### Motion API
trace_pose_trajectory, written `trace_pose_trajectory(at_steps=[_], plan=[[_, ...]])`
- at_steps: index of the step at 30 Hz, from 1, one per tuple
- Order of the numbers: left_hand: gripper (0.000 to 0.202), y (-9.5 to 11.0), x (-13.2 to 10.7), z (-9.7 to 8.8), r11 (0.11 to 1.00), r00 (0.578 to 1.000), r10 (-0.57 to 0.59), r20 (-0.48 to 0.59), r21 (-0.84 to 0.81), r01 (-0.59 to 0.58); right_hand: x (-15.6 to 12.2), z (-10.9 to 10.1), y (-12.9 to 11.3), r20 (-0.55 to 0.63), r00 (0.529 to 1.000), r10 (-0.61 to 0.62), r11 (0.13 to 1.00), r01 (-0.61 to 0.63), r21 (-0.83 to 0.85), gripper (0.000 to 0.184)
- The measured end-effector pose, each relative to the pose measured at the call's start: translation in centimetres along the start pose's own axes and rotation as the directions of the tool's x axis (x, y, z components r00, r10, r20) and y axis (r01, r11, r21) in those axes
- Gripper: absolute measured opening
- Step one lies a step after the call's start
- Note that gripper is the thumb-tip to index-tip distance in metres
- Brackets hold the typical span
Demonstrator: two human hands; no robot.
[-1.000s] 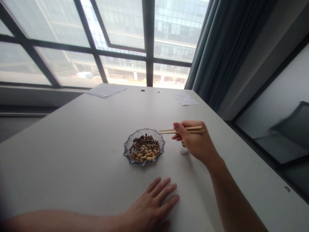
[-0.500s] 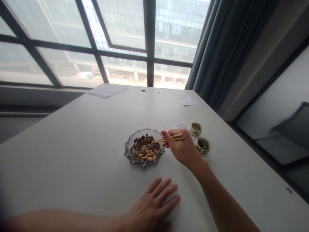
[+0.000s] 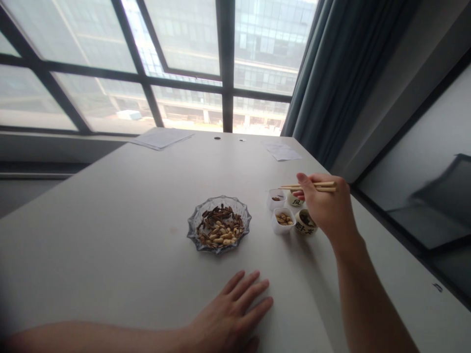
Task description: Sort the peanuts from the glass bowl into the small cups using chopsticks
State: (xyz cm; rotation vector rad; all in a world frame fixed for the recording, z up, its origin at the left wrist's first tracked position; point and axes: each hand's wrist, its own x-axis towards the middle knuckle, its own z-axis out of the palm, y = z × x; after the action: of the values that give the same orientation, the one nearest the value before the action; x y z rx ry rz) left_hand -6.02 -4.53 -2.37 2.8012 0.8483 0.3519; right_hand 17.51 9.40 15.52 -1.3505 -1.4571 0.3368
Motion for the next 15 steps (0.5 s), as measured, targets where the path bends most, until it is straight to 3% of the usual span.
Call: trace_pose_trajectory(at_steps=[4,7,11,15], plan=[[0.062,0.0,0.0,0.0,1.000,1.000,0.005,-0.003,-0.008,-0.005,-0.6,0.5,-0.7,-0.006,1.000,-0.030,0.997,0.030,0.069,0.045],[0.060,0.0,0.1,-0.1,1.000,1.000,0.003,0.001,-0.018,-0.003,-1.7,1.3,-2.0,0.156,0.988,-0.014,0.983,-0.015,0.182,0.042],[0.057,-0.1,0.1,0.1,1.000,1.000,0.009,-0.004,-0.024,-0.009,-3.4,3.0,-3.3,0.457,0.885,-0.089,0.978,-0.009,0.207,0.037],[0.055,-0.1,0.1,0.2,1.000,1.000,0.014,-0.012,-0.019,-0.014,-4.4,5.0,-3.3,0.589,0.790,-0.170,0.977,0.058,0.203,0.032]])
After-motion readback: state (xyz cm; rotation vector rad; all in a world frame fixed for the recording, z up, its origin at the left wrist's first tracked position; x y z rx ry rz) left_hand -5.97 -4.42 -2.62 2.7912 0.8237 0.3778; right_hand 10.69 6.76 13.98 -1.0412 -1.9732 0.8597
